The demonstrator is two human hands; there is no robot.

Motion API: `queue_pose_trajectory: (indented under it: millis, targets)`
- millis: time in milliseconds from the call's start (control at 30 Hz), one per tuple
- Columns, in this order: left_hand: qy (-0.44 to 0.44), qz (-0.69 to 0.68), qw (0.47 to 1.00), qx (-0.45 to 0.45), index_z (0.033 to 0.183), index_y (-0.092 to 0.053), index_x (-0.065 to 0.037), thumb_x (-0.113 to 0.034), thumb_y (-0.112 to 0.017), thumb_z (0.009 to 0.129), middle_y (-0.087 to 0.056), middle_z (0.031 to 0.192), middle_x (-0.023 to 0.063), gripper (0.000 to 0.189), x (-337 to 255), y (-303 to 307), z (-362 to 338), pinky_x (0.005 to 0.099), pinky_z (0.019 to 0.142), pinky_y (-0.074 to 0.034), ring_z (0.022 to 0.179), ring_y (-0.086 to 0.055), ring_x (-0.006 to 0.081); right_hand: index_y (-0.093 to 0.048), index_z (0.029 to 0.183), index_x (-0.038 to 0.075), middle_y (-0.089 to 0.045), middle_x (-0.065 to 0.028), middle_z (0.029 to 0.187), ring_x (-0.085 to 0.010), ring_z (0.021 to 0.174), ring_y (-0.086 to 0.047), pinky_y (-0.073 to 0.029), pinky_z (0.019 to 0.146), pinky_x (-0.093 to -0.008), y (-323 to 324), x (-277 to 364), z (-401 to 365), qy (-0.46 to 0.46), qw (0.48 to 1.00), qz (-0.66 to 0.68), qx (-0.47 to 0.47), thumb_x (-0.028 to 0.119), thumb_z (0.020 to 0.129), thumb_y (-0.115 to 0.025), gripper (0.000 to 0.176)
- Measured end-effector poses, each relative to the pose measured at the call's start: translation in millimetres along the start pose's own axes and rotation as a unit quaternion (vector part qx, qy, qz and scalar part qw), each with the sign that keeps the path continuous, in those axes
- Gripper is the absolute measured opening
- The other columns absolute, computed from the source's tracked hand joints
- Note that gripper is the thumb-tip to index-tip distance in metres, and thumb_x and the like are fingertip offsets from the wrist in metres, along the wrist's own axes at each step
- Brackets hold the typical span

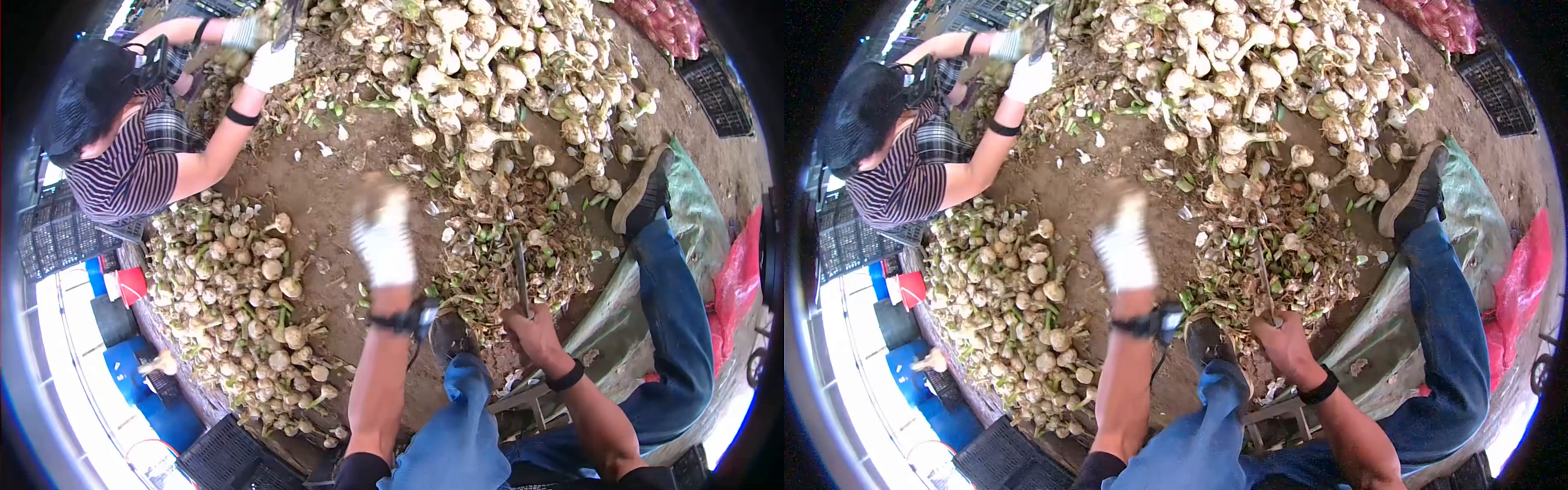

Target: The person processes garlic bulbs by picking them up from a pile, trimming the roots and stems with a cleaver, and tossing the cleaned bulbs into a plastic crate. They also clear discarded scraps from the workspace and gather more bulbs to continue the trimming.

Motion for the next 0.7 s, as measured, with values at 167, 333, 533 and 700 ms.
queue_pose_trajectory:
  millis: [167, 333, 533, 700]
  targets:
    - [-0.059, 0.528, 0.823, 0.202, 0.112, -0.062, 0.001, -0.028, -0.072, 0.078, -0.062, 0.113, 0.0252, 0.045, 112, -67, 6, 0.0437, 0.089, -0.051, 0.098, -0.061, 0.0414, -0.061, 0.077, 0.001, -0.052, 0.0037, 0.06, -0.0056, 0.051, -0.042, -0.032, 0.046, -0.0263, 23, 2, -2, 0.033, 0.998, 0.009, -0.061, 0.024, 0.087, -0.062, 0.025]
    - [0.172, 0.226, 0.937, 0.202, 0.113, -0.058, 0.004, -0.012, -0.074, 0.08, -0.069, 0.098, 0.0151, 0.04, 76, -55, -25, 0.0332, 0.078, -0.056, 0.083, -0.068, 0.0221, -0.063, 0.084, -0.003, -0.051, 0.0053, 0.065, -0.0035, 0.056, -0.042, -0.032, 0.049, -0.024, 37, 23, 6, 0.11, 0.984, 0.04, -0.136, 0.028, 0.092, -0.067, 0.032]
    - [0.209, 0.096, 0.944, 0.235, 0.118, -0.058, 0.001, -0.005, -0.073, 0.084, -0.066, 0.092, 0.0037, 0.038, 34, -38, -100, 0.0234, 0.072, -0.053, 0.084, -0.062, 0.0088, -0.066, 0.091, -0.002, -0.048, 0.0047, 0.064, -0.0038, 0.05, -0.041, -0.031, 0.045, -0.0236, 16, 70, 3, 0.186, 0.976, 0.081, -0.082, 0.04, 0.091, -0.069, 0.042]
    - [-0.019, 0.322, 0.902, 0.288, 0.114, -0.061, 0.003, -0.016, -0.078, 0.079, -0.067, 0.104, 0.0135, 0.043, 1, -43, -111, 0.031, 0.081, -0.053, 0.095, -0.065, 0.0195, -0.064, 0.094, 0.001, -0.051, 0.0024, 0.061, -0.0076, 0.047, -0.044, -0.034, 0.044, -0.0245, 13, 71, -2, 0.098, 0.954, 0.283, -0.02, 0.028, 0.09, -0.069, 0.028]
Point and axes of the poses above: each hand's wrist, its own z-axis towards the middle knuckle, its own y-axis out of the back of the hand, x = y × z, the point moved 4 cm from there along z, towards the middle knuckle
